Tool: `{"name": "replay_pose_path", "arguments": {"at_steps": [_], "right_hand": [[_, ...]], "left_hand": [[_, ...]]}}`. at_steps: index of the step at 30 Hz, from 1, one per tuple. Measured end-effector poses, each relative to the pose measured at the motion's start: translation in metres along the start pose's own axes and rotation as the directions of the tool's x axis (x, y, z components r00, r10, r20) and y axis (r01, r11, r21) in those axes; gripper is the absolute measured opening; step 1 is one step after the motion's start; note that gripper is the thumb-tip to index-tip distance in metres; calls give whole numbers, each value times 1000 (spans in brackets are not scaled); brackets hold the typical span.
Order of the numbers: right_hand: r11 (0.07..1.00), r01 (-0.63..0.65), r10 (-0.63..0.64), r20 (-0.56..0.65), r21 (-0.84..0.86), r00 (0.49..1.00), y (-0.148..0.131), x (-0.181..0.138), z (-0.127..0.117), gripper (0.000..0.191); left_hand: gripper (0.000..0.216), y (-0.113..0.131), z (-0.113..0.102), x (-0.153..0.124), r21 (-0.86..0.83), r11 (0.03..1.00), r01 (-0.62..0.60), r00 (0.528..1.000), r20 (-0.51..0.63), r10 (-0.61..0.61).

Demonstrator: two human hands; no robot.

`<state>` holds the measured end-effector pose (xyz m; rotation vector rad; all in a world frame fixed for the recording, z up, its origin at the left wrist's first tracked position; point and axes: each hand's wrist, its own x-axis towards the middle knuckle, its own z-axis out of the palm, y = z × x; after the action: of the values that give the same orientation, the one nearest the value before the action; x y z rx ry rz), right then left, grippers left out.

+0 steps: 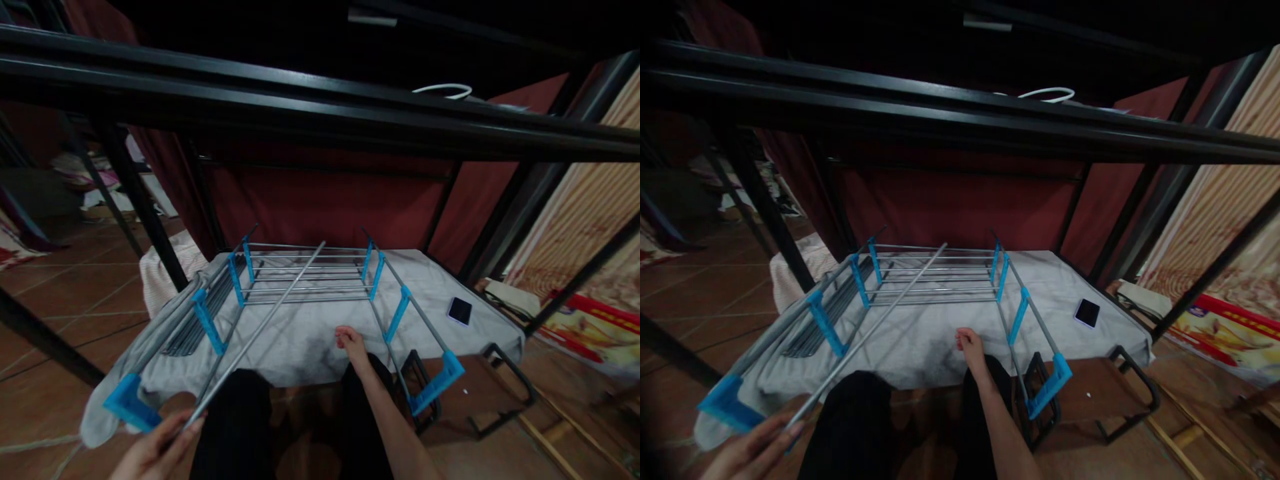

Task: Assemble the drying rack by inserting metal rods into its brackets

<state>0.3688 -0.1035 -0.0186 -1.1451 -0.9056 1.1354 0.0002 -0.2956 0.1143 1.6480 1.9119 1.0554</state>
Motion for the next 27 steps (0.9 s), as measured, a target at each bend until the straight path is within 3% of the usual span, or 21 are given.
{"name": "replay_pose_path", "arguments": {"at_steps": [3, 5, 11, 16, 21, 27], "right_hand": [[988, -117, 112, 51, 106, 992, -7, -7, 1, 42], [959, -196, 182, 82, 207, 980, -11, -9, 0, 42], [840, -322, 262, 195, 436, 945, -20, 9, -8, 37], [852, -296, 272, 117, 431, 955, -23, 37, -15, 24], [876, -216, 216, 48, 431, 975, -21, 63, -21, 12], [913, -152, 185, -51, 379, 981, -12, 100, -26, 14]], "left_hand": [[50, -26, 42, -2, 112, 993, -19, 989, 145, 3], [43, -30, 58, -3, 230, 971, -68, 982, 190, 24], [40, -24, 73, 18, 378, 899, -221, 953, 279, 116], [37, -33, 87, 53, 422, 870, -256, 960, 217, 178], [31, -40, 122, 105, 480, 817, -321, 947, 131, 295], [37, -22, 155, 164, 560, 748, -356, 932, 151, 330]]}}
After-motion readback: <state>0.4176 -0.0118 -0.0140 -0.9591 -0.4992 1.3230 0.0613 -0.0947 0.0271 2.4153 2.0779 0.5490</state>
